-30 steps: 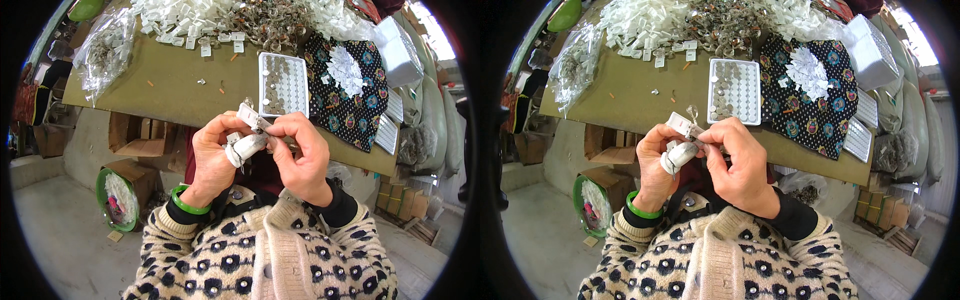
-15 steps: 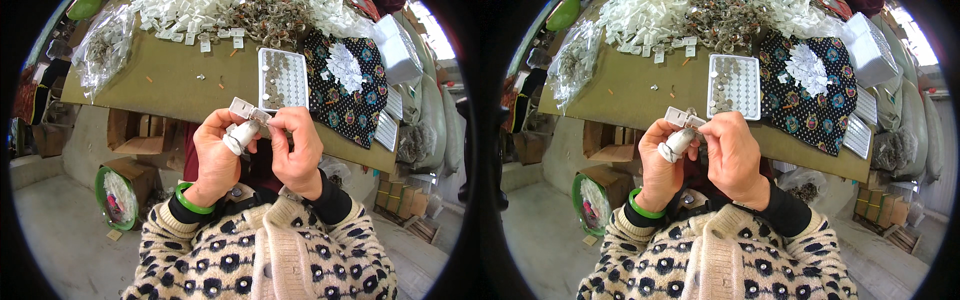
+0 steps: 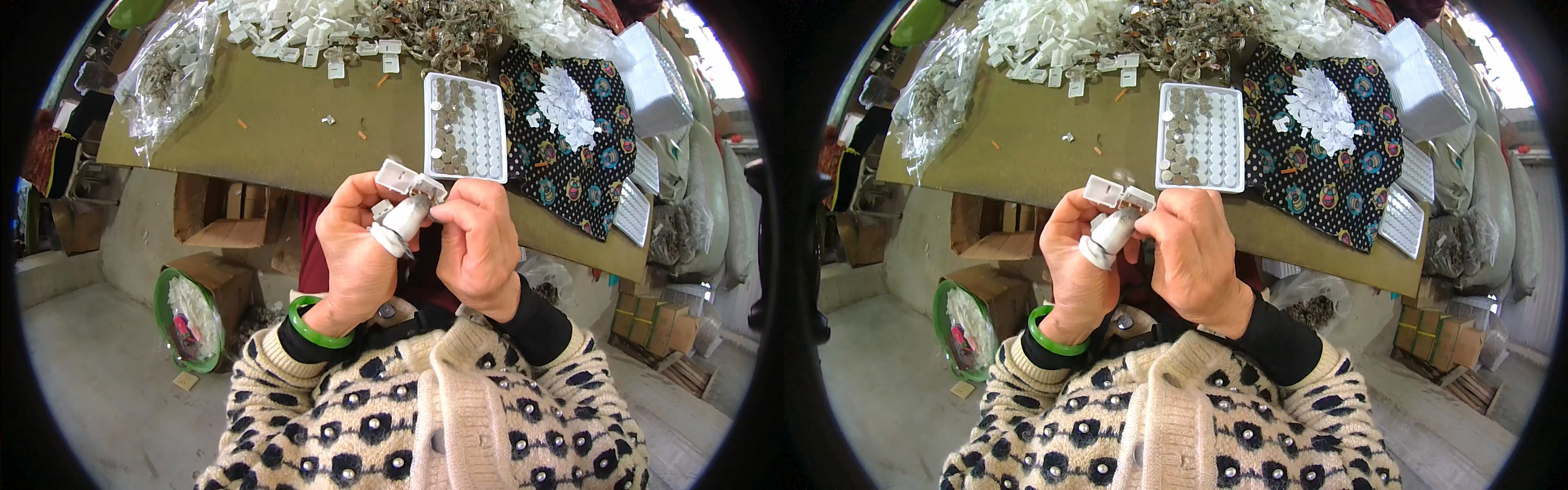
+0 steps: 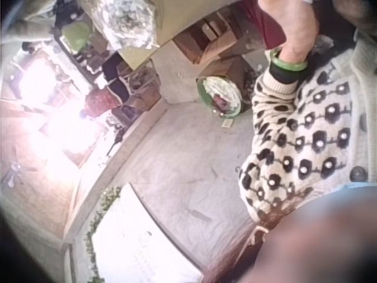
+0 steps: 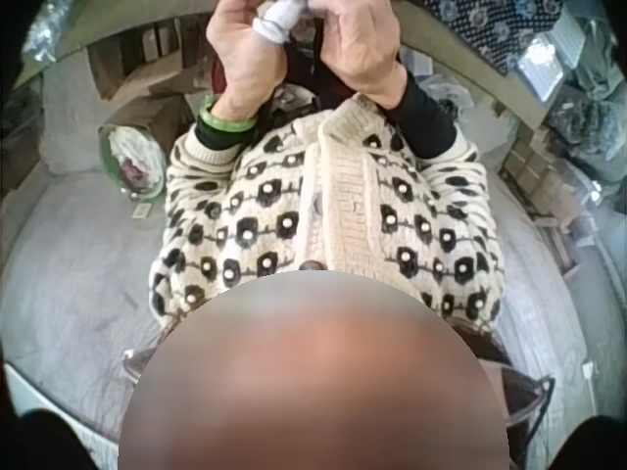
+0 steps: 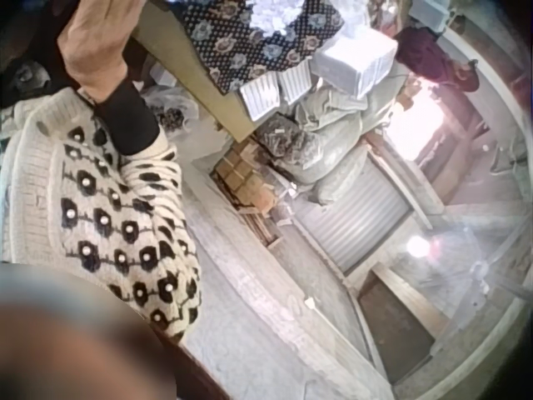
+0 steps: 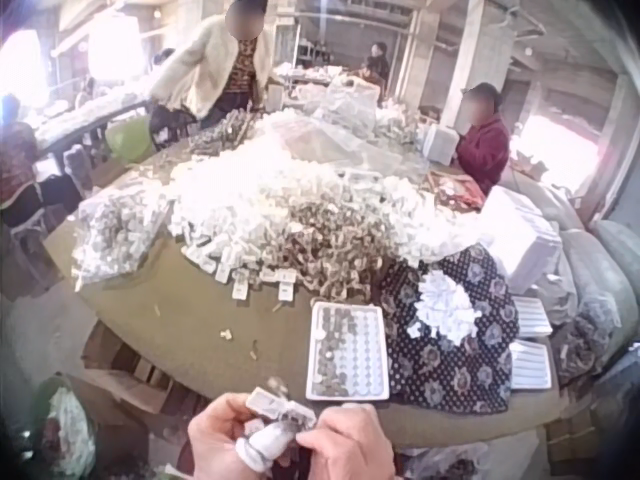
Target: The person repeatedly picks small white plastic electrical components and metal pins from a table, inserts the pins into the components, and places the assembled units into a white tray. The process is continuous and repetitive throughout the clip.
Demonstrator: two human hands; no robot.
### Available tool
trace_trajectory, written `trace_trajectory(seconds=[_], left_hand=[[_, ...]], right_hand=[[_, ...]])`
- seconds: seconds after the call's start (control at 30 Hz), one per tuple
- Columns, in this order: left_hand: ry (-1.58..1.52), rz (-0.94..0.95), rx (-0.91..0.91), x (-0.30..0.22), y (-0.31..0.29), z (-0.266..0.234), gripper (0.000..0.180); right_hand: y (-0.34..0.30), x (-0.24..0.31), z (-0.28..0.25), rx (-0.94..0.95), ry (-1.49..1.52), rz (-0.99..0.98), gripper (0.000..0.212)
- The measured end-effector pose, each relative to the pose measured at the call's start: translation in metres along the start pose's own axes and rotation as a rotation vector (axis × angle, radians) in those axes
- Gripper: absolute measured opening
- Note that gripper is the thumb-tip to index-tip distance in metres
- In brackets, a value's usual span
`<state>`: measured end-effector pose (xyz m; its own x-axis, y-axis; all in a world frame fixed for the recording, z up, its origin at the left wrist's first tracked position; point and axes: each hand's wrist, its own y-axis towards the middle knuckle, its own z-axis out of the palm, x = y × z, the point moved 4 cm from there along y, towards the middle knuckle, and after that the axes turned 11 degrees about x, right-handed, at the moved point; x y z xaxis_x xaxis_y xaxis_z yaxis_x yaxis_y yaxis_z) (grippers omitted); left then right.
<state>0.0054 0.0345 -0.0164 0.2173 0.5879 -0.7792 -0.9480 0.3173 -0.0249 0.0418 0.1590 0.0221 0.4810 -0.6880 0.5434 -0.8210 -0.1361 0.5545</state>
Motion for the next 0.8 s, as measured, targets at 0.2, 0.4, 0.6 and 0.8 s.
trace_trajectory(seconds=[0.2, 0.4, 0.6, 0.8], left_hand=[[-0.314, -0.298, 0.079, 0.007, 0.0, -0.004, 0.014], [-0.479, -0.396, 0.06, 0.007, -0.003, -0.006, 0.013], [-0.27, -0.241, 0.056, 0.002, 0.0, -0.007, 0.025], [-0.314, -0.176, 0.119, 0.003, -0.001, -0.006, 0.033]], right_hand=[[-0.007, -0.016, 0.006, -0.003, 0.593, 0.392, 0.009], [-0.01, -0.01, 0.01, 0.03, 0.743, 0.514, 0.01], [-0.021, -0.009, 0.011, 0.081, 0.844, 0.591, 0.015], [-0.023, -0.012, 0.017, -0.017, 0.824, 0.421, 0.019]])
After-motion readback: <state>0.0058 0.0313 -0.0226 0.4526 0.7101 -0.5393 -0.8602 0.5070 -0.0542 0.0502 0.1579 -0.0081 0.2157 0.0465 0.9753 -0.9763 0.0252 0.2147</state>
